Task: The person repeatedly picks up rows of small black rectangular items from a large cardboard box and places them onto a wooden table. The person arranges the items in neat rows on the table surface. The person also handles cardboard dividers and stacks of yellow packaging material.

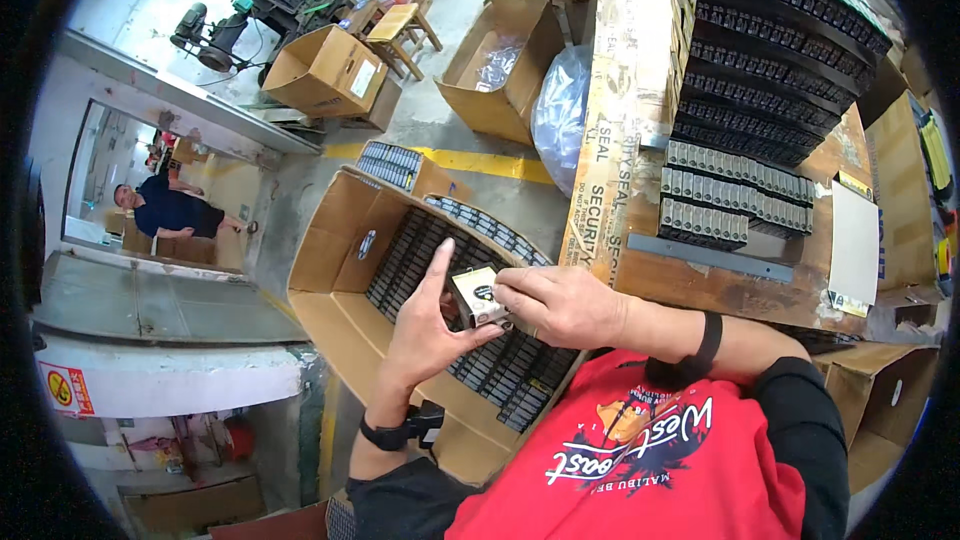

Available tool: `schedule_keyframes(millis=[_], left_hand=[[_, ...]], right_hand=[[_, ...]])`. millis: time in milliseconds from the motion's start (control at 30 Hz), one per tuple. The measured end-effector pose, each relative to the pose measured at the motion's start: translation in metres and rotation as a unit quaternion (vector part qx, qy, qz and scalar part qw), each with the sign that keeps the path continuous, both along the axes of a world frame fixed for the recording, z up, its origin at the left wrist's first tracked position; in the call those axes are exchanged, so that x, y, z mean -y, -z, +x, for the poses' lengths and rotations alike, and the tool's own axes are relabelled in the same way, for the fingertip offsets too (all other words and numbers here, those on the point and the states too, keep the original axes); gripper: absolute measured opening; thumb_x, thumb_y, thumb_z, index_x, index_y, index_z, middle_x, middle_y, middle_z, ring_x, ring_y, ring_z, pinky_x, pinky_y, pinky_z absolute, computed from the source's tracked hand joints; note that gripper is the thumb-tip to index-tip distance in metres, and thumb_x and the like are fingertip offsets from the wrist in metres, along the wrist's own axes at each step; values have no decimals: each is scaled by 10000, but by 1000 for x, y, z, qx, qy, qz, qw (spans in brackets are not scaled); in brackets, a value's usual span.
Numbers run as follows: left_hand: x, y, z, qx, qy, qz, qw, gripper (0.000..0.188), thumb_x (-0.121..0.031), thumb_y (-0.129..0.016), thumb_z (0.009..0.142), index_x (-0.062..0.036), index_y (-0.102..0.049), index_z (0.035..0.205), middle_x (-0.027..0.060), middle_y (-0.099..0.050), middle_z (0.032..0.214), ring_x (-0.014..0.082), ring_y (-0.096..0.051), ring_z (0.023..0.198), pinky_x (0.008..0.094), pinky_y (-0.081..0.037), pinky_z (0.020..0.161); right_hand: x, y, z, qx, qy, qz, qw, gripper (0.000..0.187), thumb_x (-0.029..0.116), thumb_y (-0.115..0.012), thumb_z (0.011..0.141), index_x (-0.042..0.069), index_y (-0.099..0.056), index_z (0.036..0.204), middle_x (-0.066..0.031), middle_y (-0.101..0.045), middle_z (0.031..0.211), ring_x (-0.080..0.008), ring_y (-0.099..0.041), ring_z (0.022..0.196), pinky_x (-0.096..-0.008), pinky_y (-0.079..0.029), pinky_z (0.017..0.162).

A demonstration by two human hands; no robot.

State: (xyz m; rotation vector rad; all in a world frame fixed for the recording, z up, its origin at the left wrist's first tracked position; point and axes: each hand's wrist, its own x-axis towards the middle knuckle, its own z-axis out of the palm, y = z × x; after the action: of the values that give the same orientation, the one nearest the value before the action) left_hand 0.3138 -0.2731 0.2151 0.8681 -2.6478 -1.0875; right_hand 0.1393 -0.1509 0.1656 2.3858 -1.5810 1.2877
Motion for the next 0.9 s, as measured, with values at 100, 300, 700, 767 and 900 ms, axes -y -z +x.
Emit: schedule_keyframes(millis=[100, 300, 700, 767, 900], left_hand=[[-15, 13, 11, -21, -22, 16, 999, 899, -329, -829, 600, 19, -374, 1293, 204, -530, 1089, 322, -558, 993, 369, -456, 851], [-18, 56, 34, -6, -86, 10, 996, 622, -199, -833, 574, -34, -533, 1093, 139, -535, 955, 296, -564, 884, 362, -468, 790], [-80, 259, 72, 306, 75, -3, 949, 487, -169, -672, 639, 78, -534, 1034, 310, -511, 1010, 434, -554, 905, 439, -495, 783], [-103, 271, 75, 349, 164, -81, 919, 572, -171, -668, 647, 89, -475, 1119, 288, -512, 1033, 403, -544, 935, 426, -497, 767], [-116, 261, 76, 393, 132, -107, 904, 723, -290, -642, 696, 68, -385, 1269, 295, -478, 1121, 394, -529, 1000, 448, -464, 834]], right_hand=[[1, -4, 8, -25, -41, 18, 999, 376, 95, -596, 696, -45, -517, 1037, -154, -529, 996, -277, -597, 826, -346, -520, 649], [-4, 1, 1, -30, -88, 140, 986, 435, 50, -571, 689, -18, -497, 1111, -172, -524, 1110, -317, -571, 960, -396, -502, 771], [-59, 14, -50, -34, 39, 327, 944, 371, 53, -633, 684, 10, -563, 1045, -147, -597, 978, -325, -591, 865, -394, -492, 713], [-68, 19, -59, -24, 69, 340, 938, 347, 54, -630, 697, 6, -570, 1035, -148, -604, 965, -329, -593, 856, -395, -492, 709], [-92, 26, -68, 3, 118, 355, 928, 296, 52, -619, 726, -1, -582, 1014, -151, -614, 934, -342, -596, 836, -402, -490, 702]])
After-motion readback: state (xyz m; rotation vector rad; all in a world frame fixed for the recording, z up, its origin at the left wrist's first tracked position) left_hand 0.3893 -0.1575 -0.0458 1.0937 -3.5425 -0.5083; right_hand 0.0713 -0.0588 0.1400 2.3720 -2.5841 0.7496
